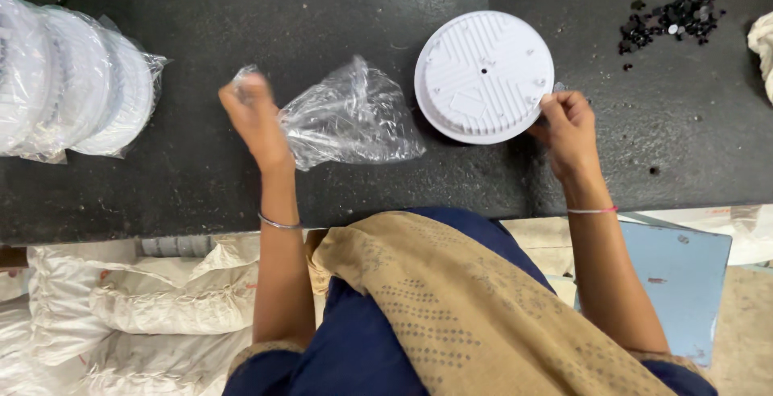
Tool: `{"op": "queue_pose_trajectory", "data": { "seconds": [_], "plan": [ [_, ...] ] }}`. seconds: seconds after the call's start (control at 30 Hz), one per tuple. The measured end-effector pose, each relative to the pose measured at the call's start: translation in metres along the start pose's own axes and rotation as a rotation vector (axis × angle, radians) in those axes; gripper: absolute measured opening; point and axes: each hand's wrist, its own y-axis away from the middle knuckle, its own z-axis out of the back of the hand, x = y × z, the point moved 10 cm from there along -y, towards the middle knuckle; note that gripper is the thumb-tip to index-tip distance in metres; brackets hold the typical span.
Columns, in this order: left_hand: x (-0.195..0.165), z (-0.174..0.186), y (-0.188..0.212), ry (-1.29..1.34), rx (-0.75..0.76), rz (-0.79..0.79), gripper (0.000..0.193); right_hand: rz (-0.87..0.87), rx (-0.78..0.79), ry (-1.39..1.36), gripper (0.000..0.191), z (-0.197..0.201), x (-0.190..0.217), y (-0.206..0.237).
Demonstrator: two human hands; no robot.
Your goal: The person sits at a factory workbench wrapping white cylindrical plastic components in clear plastic film and stacking round white plastic bases. They place wrapped components into a large white sack on the floor and continue wrapping more parts.
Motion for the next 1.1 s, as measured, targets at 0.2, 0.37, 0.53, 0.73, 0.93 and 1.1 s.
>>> {"op": "queue_pose_trajectory", "data": {
  "seconds": [0.2, 0.37, 0.53, 0.73, 0.93, 1.1],
  "plan": [
    [-0.064, -0.099, 0.078, -0.972, 0.626, -0.467, 0.107, 0.281, -0.108, 0.445, 0.021, 0.001, 0.04, 0.023],
    [-0.007, -0.101, 0.083, -1.035, 0.724, -0.263, 0.048, 0.554, -0.151, 0.738, 0.037, -0.046, 0.099, 0.101],
    [0.052, -0.142, 0.121, -0.692, 0.903, -0.209, 0.022, 0.668, 0.218, 0.776, 0.062, -0.152, 0.097, 0.18],
    [0.056, -0.179, 0.264, 0.03, 1.579, 0.68, 0.039, 0.466, -0.015, 0.727, 0.035, -0.111, 0.058, 0.208],
    [0.005, -0.189, 0.261, -0.238, 1.715, 0.522, 0.063, 0.266, -0.513, 0.738, 0.016, 0.057, -0.012, 0.248],
    [0.012, -0.179, 0.244, -0.285, 1.573, 0.594, 0.045, 0.078, -0.837, 0.678, 0.015, 0.167, -0.098, 0.214]
  ]
}}
